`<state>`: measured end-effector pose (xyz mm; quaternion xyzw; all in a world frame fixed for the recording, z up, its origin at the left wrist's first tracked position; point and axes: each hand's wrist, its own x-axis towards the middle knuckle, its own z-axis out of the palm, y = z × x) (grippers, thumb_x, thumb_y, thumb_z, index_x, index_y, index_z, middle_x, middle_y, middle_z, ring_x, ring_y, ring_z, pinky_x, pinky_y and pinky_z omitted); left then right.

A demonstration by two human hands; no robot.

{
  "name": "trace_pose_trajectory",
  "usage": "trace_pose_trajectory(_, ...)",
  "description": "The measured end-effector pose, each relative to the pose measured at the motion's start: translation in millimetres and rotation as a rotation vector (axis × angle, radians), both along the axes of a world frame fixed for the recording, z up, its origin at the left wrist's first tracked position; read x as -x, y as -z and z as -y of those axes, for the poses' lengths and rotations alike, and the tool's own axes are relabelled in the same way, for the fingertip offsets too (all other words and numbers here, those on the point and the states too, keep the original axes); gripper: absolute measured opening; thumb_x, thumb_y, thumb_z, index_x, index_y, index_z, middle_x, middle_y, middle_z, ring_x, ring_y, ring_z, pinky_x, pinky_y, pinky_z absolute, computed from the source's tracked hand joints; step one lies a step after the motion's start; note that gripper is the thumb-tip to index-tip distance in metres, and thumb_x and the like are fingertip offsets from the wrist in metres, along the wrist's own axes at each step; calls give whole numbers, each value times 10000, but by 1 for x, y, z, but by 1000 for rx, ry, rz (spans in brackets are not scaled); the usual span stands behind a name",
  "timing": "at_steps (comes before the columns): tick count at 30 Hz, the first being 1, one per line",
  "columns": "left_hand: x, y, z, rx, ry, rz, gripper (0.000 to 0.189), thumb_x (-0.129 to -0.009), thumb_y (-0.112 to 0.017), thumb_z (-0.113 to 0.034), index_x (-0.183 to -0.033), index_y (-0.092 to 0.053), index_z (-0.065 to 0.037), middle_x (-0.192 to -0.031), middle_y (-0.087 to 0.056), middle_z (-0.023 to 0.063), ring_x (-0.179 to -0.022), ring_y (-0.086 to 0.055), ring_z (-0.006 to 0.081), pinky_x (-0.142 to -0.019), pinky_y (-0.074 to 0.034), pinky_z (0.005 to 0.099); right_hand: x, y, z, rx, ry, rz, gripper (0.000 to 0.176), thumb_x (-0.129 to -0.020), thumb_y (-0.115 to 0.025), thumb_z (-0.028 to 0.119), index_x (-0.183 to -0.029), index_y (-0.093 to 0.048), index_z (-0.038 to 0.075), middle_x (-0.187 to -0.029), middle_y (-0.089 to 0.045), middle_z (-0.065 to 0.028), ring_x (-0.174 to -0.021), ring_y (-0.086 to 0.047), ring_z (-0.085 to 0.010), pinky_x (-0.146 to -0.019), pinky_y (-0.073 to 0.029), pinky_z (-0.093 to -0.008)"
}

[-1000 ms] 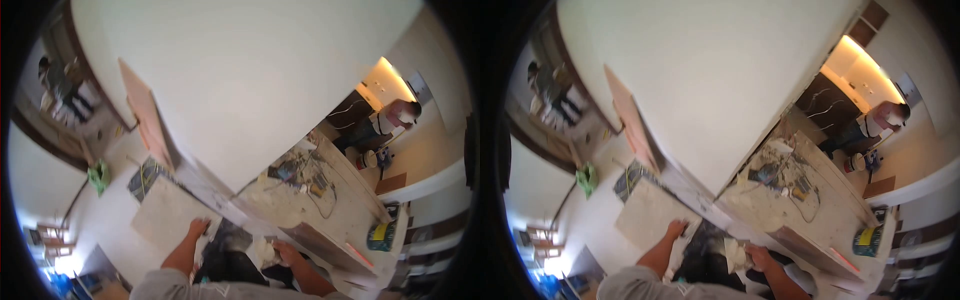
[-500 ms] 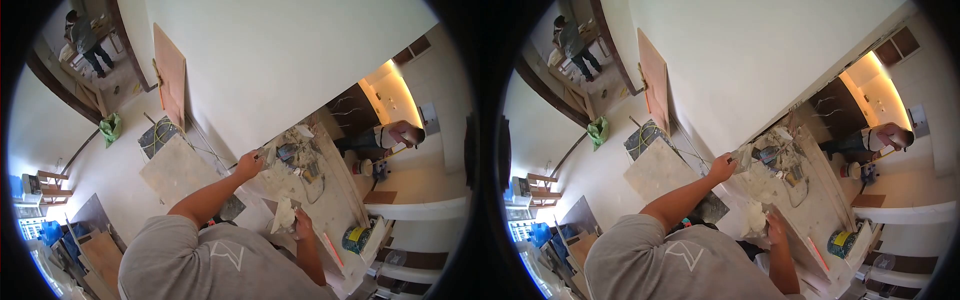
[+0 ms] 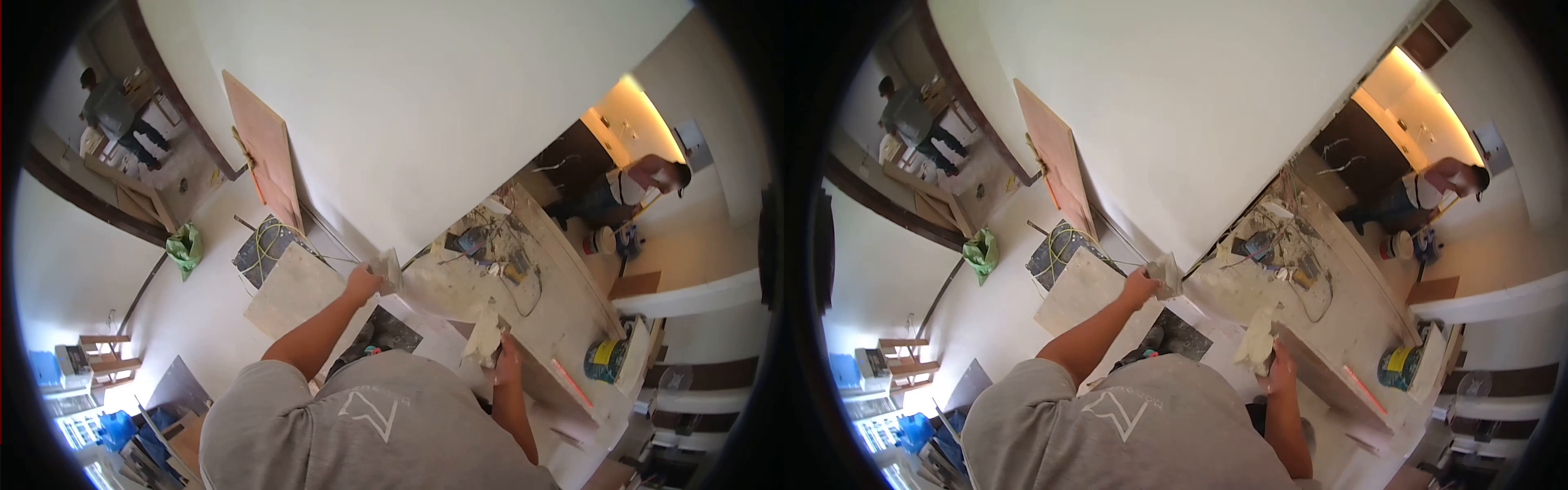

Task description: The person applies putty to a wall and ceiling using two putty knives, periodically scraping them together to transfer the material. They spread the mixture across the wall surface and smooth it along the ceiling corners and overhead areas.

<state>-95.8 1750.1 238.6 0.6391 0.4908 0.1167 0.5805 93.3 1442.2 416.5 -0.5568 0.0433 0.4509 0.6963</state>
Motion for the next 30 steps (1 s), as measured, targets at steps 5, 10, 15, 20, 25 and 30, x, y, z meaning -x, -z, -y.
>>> trace_pose_trajectory(5,15,-88,-19,710,-88,710,387,-918,-659,-279,-1183,-600,-3,-991,-678,82,-890,-667,188,-717,-541,356,16,-4,-49,-228,-12,-234,383,-964,-494,282,-1260,-552,47,-1181,-653,-88,-1057,-647,-242,-922,-513,-414)
trace_pose_trajectory(10,24,-120,-30,940,267,649,383,-964,-597,-319,-1220,-585,-35,-1043,-672,62,-890,-668,172,-771,-562,346,46,3,-117,-284,-192,-425,356,-974,-528,286,-1255,-562,69,-1141,-657,-92,-1005,-661,-254,-875,-529,-442)
trace_pose_trajectory(15,28,-126,-41,881,241,500,365,-962,-600,-285,-1221,-583,-29,-1058,-668,49,-918,-657,159,-792,-549,325,41,-37,-149,-193,-152,-295,363,-977,-532,282,-1237,-560,30,-1133,-654,-107,-975,-673,-268,-856,-538,-453)
trace_pose_trajectory(20,29,-174,-70,252,489,405,292,-882,-628,-81,-1172,-635,-51,-1055,-666,81,-985,-634,219,-871,-507,349,5,-57,-142,-184,-82,-174,375,-993,-503,296,-1234,-546,12,-1122,-652,-134,-964,-674,-282,-821,-549,-462)
trace_pose_trajectory(25,9,-262,-49,-787,665,452,295,-722,-647,-3,-986,-724,-108,-999,-664,82,-973,-616,302,-924,-479,378,-2,-73,-145,-84,-222,-39,365,-1004,-486,274,-1231,-543,-6,-1138,-648,-156,-962,-672,-300,-810,-549,-465)
trace_pose_trajectory(30,3,-282,-27,-1139,780,595,275,-634,-697,-2,-878,-730,-125,-970,-662,55,-970,-614,269,-954,-464,453,-6,-68,-169,-172,-130,-128,314,-987,-545,257,-1173,-588,8,-1065,-665,-135,-917,-681,-269,-810,-559,-432)
